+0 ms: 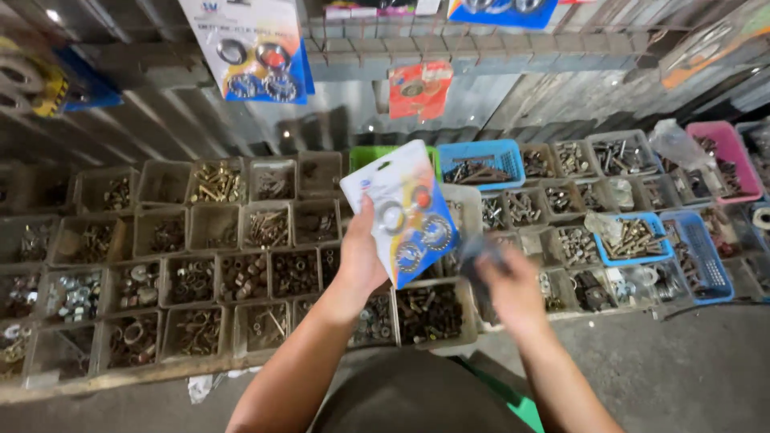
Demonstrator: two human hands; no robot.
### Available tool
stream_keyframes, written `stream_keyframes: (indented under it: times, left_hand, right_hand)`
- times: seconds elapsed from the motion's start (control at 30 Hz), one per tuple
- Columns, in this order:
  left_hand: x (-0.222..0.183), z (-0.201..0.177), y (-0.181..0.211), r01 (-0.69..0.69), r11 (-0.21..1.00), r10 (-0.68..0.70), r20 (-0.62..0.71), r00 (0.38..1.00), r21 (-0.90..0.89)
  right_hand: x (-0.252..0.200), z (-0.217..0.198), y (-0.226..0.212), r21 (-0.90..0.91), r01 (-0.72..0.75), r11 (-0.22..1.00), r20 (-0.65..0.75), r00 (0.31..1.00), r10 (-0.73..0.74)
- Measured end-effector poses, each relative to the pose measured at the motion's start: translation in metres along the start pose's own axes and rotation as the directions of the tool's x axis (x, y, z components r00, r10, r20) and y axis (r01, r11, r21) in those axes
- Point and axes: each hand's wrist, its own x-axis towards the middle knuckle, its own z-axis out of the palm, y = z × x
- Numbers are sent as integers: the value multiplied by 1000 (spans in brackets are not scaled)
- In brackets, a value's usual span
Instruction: The person cleans a packaged motorcycle ball race set and a small price card by hand with a blue cloth, wiping both sides of the packaging and the card.
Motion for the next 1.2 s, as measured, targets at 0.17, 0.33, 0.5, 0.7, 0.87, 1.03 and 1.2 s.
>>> stream_keyframes:
  times: [0.17,0.33,0.5,0.7,0.87,1.03,1.2]
  left_hand:
    - [20,-36,-72,120,934,-167,113,979,337]
    - [-11,-8,-64,-2,942,-23,68,997,336]
    - [-39,3,-57,-75,997,73,152,986,12]
    - [-33,1,-80,-333,926,277,282,918,175]
    - [-1,-44,-96,-490,846,513,-67,856,211]
    - [-68,59,-89,-567,815,579,-187,793,121]
    - [-78,83,-108,-567,734,651,-150,744,373]
  right_hand:
    - [22,24,-30,-146,743,653,-297,597,-745]
    - [-16,60,-41,-249,827,505,47,531,-846]
    - [24,40,-42,-296,949,105,211,172,-962]
    - [44,38,-37,-327,880,344,145,407,-902]
    - [-1,32,-38,-214,976,30,177,69,-982]
    - [11,-7,-26,-217,976,26,260,83,-962]
    - [23,-32,-24,-221,974,-47,273,15,-962]
